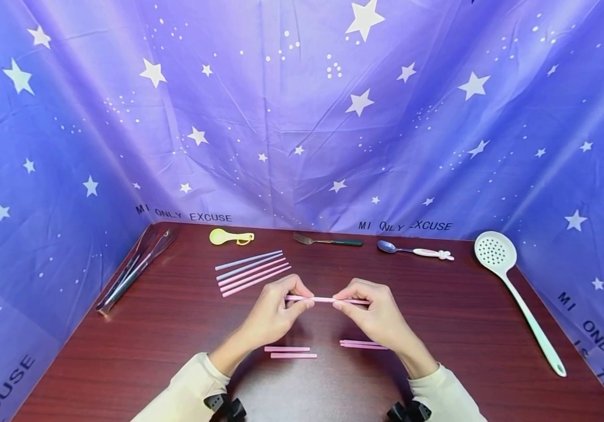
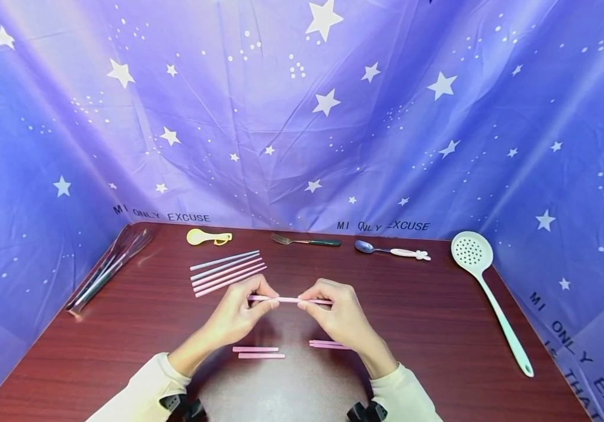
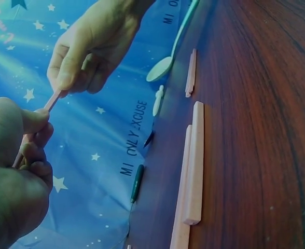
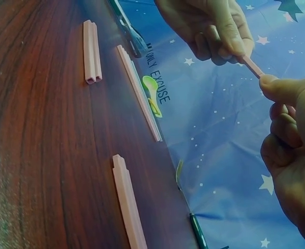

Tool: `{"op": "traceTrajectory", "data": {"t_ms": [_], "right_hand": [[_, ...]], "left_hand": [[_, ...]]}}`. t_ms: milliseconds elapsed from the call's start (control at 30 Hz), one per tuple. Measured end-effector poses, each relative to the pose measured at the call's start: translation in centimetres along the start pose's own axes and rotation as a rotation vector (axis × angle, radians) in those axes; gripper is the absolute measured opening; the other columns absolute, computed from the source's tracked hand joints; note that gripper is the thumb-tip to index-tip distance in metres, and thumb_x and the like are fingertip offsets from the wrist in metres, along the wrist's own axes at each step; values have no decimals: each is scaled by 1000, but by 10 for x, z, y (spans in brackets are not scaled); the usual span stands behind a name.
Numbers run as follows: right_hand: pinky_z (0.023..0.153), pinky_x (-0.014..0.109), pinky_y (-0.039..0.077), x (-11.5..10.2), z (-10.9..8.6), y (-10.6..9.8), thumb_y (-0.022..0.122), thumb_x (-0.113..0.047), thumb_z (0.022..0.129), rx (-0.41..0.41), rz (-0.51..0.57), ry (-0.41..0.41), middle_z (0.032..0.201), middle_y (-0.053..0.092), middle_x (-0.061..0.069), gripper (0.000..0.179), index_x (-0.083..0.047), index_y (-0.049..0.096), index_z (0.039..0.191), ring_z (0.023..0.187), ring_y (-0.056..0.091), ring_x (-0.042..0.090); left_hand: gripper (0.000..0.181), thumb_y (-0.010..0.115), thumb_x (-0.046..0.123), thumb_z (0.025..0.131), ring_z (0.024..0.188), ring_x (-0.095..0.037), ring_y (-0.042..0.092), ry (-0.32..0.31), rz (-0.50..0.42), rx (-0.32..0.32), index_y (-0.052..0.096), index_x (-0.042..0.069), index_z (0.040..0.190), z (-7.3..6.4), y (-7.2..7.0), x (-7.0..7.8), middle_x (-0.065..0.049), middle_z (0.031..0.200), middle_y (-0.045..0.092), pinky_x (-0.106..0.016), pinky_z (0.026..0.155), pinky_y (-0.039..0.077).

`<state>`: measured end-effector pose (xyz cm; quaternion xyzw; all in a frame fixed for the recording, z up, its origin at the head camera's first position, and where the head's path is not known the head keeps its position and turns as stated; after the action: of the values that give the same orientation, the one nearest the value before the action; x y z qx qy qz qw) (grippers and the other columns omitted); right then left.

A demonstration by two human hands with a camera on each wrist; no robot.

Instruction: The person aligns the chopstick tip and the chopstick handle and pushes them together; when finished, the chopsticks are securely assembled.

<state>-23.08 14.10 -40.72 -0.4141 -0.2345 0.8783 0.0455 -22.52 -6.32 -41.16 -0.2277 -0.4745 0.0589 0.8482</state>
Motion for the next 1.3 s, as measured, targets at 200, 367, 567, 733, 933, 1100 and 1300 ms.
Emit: {"op": "traceTrajectory", "data": {"t_ms": [200,367,567,733,933,1100,1300], "right_hand": [[55,18,47,-1,1,4,81,1,85,-6,20,-38,78,71,-1,13,-11,78,91,67,56,0],[55,18,46,-1,2,4,81,-1,86,-19,24,-26,77,70,-2,14,-13,79,92,67,55,1],[53,18,44,1,4,5,82,-6,86,-55,6,17,78,68,-6,15,-18,78,94,65,52,1],[51,19,43,1,2,3,82,-5,86,-56,-17,19,79,67,-6,18,-20,78,96,63,51,1],[54,18,44,5,0,0,82,-7,87,-60,-12,28,79,67,-6,12,-16,78,95,65,53,1],[55,19,47,9,-2,4,81,-8,87,-74,-11,24,81,68,-8,15,-20,78,96,67,56,3],[55,19,45,12,-4,5,79,-5,88,-78,12,28,82,68,-6,19,-21,77,99,67,54,3]], "left_hand": [[13,76,3,90,62,0,46,8,-11,-5,66,12,88,-1,-1,0,2,78,67,-17,54,38],[14,76,5,91,62,0,47,-7,-8,-27,65,13,88,0,-1,0,3,77,65,-18,54,40],[15,78,11,90,65,-2,53,-58,48,-63,66,19,88,1,-9,0,8,74,64,-20,58,45],[12,79,13,90,67,-1,55,-80,92,-85,69,20,90,0,-17,-3,10,76,66,-20,61,47],[12,81,12,88,62,-1,48,-69,178,-53,72,19,91,-9,-38,-6,14,70,59,-19,57,42],[9,78,12,89,65,1,52,-73,178,-93,73,18,94,-17,-49,-10,14,72,61,-20,59,45],[8,79,12,89,65,2,54,-61,184,-71,73,17,91,-30,-61,-17,14,72,63,-20,59,46]]}}
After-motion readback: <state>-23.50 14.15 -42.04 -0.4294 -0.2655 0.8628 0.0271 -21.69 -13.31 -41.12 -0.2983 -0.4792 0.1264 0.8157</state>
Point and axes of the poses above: each hand's wrist, its own z-axis towards the middle knuckle, its own y-axis out of the palm, x = y × z, the point moved 5 cm from there along z, towards the middle knuckle
